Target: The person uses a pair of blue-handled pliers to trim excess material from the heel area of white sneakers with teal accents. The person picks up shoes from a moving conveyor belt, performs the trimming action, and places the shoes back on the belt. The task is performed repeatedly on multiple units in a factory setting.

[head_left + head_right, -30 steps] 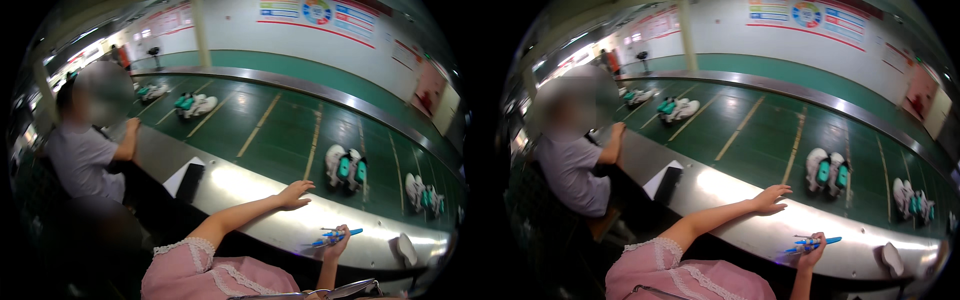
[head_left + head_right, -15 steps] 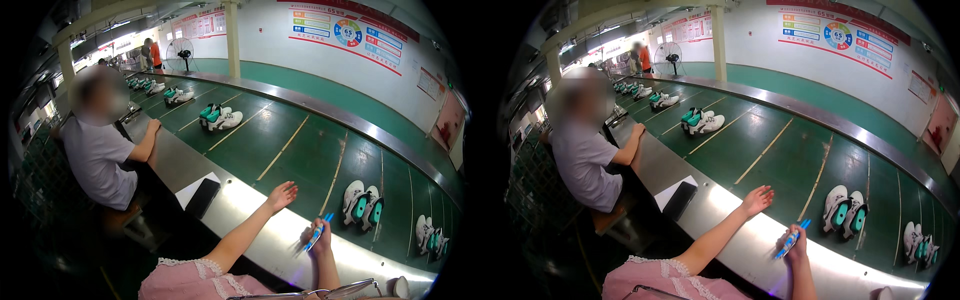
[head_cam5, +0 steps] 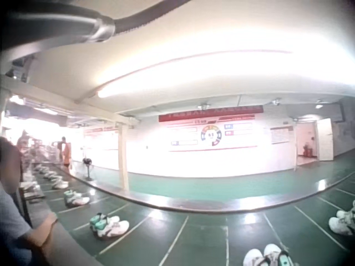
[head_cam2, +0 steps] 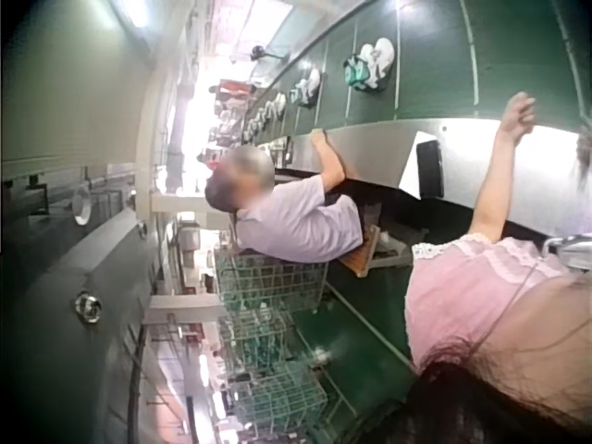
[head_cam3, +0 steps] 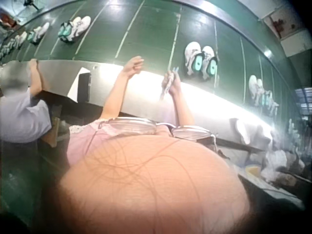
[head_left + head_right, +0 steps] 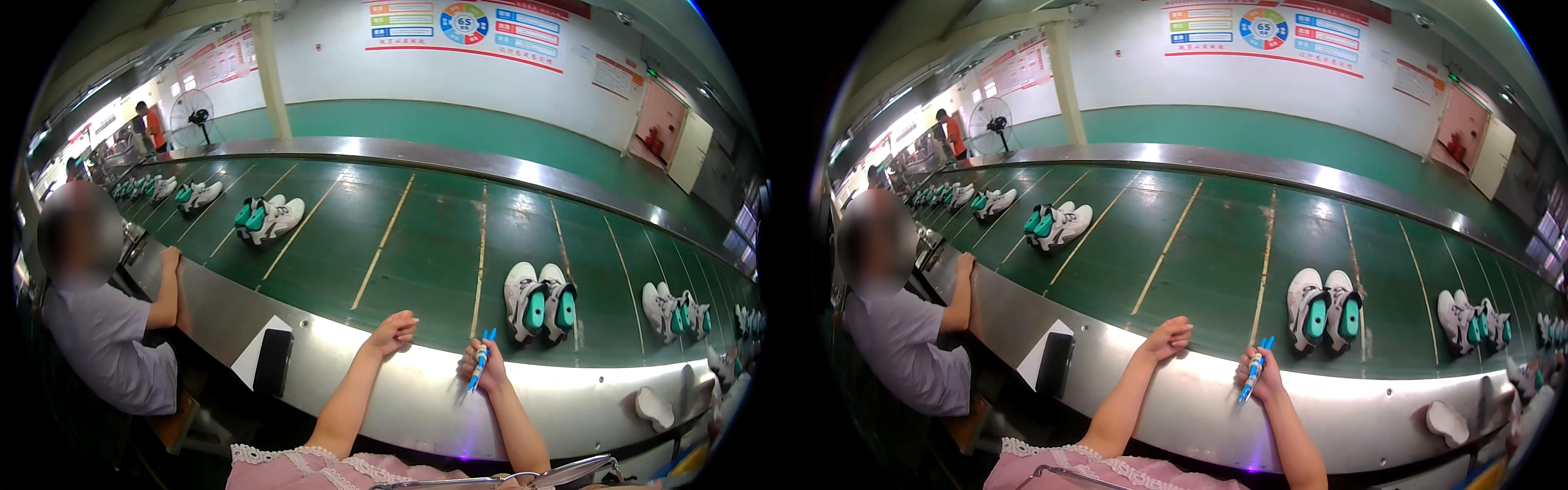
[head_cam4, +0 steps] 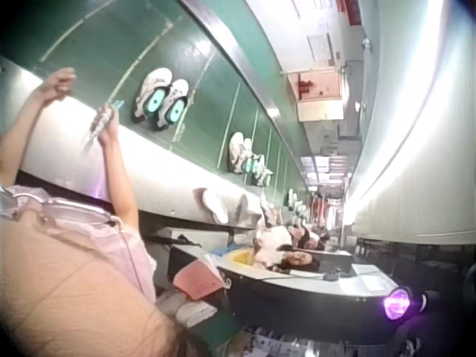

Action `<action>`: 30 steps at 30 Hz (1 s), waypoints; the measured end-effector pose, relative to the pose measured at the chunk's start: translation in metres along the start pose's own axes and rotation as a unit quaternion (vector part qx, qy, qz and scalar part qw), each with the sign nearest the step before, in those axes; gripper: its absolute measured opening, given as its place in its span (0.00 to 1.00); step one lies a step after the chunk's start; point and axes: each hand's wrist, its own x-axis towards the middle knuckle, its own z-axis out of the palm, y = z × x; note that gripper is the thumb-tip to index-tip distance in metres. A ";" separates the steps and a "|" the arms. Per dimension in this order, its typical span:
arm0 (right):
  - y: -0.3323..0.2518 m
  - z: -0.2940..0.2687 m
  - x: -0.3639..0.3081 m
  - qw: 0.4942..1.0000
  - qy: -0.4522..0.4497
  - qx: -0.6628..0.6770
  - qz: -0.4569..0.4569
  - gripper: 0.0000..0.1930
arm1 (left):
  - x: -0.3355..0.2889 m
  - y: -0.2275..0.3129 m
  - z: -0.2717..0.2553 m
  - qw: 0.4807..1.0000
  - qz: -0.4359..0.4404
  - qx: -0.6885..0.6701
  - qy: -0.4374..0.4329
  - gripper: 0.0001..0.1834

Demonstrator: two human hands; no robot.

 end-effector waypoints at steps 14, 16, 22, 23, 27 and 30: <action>0.015 0.002 0.006 0.998 0.044 -0.042 -0.018 0.13 | 0.002 0.002 -0.016 0.999 0.051 0.013 -0.011 0.19; 0.010 -0.010 0.008 1.000 -0.014 -0.014 -0.005 0.12 | 0.003 0.003 -0.017 0.998 0.059 0.010 -0.027 0.19; 0.013 -0.008 0.009 1.000 -0.013 -0.004 -0.012 0.12 | -0.001 0.004 -0.018 0.999 0.051 -0.001 -0.007 0.18; 0.014 -0.007 0.010 1.000 -0.004 -0.004 -0.011 0.12 | -0.001 0.005 -0.018 0.999 0.051 0.004 -0.007 0.18; 0.015 -0.005 0.012 1.000 -0.003 -0.012 -0.009 0.12 | -0.002 0.007 -0.020 0.998 0.050 0.025 -0.012 0.18; 0.016 -0.004 0.014 1.000 -0.001 -0.006 -0.003 0.12 | -0.002 0.008 -0.024 0.998 0.048 0.026 -0.023 0.17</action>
